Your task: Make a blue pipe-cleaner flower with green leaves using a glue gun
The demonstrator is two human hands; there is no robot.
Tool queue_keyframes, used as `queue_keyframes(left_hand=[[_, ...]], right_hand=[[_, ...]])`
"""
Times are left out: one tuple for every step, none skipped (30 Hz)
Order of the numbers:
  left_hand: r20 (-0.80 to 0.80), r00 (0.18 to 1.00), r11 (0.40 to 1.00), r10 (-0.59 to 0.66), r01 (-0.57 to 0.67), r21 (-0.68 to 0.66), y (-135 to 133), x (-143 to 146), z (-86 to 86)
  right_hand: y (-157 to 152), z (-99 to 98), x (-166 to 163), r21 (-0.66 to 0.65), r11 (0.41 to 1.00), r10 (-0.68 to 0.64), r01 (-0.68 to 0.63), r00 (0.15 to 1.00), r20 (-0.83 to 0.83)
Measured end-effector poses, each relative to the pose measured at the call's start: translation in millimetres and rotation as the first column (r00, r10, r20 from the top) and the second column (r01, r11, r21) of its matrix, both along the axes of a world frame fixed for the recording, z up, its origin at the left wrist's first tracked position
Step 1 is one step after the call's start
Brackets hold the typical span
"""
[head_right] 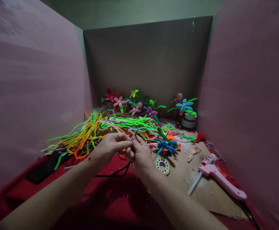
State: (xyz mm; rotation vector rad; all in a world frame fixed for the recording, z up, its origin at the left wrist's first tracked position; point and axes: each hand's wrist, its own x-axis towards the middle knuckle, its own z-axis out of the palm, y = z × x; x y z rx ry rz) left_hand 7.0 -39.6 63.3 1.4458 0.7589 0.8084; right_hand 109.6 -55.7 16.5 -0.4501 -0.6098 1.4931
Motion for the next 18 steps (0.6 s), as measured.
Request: queue_keyframes(left_hand=[[0.003, 1.0, 1.0, -0.001, 0.001, 0.007, 0, -1, 1.0], [0.006, 1.0, 1.0, 0.009, -0.009, 0.027, 1, -2, 2.4], [0.002, 1.0, 0.997, 0.031, -0.031, 0.064, 3, -4, 4.1], [-0.012, 0.997, 0.99, 0.076, -0.074, 0.12, 4, -6, 5.9], [-0.035, 0.99, 0.972, 0.14, -0.13, 0.194, 6, -8, 7.7], [-0.063, 0.975, 0.941, 0.213, -0.187, 0.282, 9, -9, 9.4], [-0.091, 0.955, 0.9, 0.282, -0.23, 0.371, 11, -11, 10.9], [-0.117, 0.938, 0.862, 0.326, -0.244, 0.443, 13, -12, 12.2], [-0.149, 0.929, 0.84, 0.337, -0.226, 0.493, 14, -13, 13.1], [-0.188, 0.928, 0.835, 0.323, -0.185, 0.519, 15, -14, 13.8], [-0.229, 0.929, 0.843, 0.29, -0.135, 0.521, 16, -14, 14.3], [-0.265, 0.931, 0.859, 0.251, -0.087, 0.505, 16, -14, 14.5], [-0.29, 0.934, 0.88, 0.208, -0.049, 0.472, 17, -13, 14.6], [-0.301, 0.94, 0.903, 0.162, -0.019, 0.428, 17, -13, 14.6], [-0.299, 0.947, 0.926, 0.116, 0.006, 0.378, 17, -13, 14.5], [-0.286, 0.955, 0.945, 0.071, 0.028, 0.326, 17, -13, 14.3], [-0.266, 0.964, 0.96, 0.033, 0.044, 0.278, 18, -12, 14.0], [-0.242, 0.97, 0.97, 0.004, 0.055, 0.236, 18, -12, 13.5]], right_hand=[[0, 0.2, 0, 0.01, 1.0, 0.004, -0.004, 1.0, 0.01], [-1, 0.5, 0, 0.022, 1.0, 0.015, -0.016, 1.0, 0.023], [-2, 0.6, 0, 0.037, 0.999, 0.03, -0.031, 0.999, 0.036], [-3, 0.6, 1, 0.051, 0.997, 0.047, -0.049, 0.998, 0.05], [-3, 0.4, 1, 0.058, 0.996, 0.065, -0.069, 0.996, 0.066], [-4, 0.0, 2, 0.06, 0.994, 0.082, -0.087, 0.993, 0.08], [-5, -0.6, 2, 0.059, 0.993, 0.098, -0.104, 0.99, 0.097], [-6, -1.3, 3, 0.057, 0.991, 0.114, -0.121, 0.987, 0.114], [-6, -1.9, 3, 0.052, 0.989, 0.13, -0.138, 0.983, 0.13], [-7, -2.6, 3, 0.047, 0.987, 0.145, -0.153, 0.979, 0.143], [-8, -3.1, 3, 0.041, 0.986, 0.155, -0.163, 0.976, 0.153], [-8, -3.6, 3, 0.034, 0.984, 0.165, -0.172, 0.973, 0.161], [-8, -4.0, 3, 0.026, 0.984, 0.172, -0.178, 0.971, 0.167], [-8, -4.5, 3, 0.017, 0.984, 0.175, -0.18, 0.97, 0.169], [-8, -5.1, 3, 0.008, 0.984, 0.176, -0.18, 0.969, 0.171], [-7, -5.8, 3, 0.002, 0.983, 0.181, -0.184, 0.968, 0.173], [-7, -6.5, 3, -0.003, 0.982, 0.186, -0.188, 0.967, 0.174], [-6, -7.3, 3, -0.008, 0.981, 0.194, -0.195, 0.965, 0.174]])
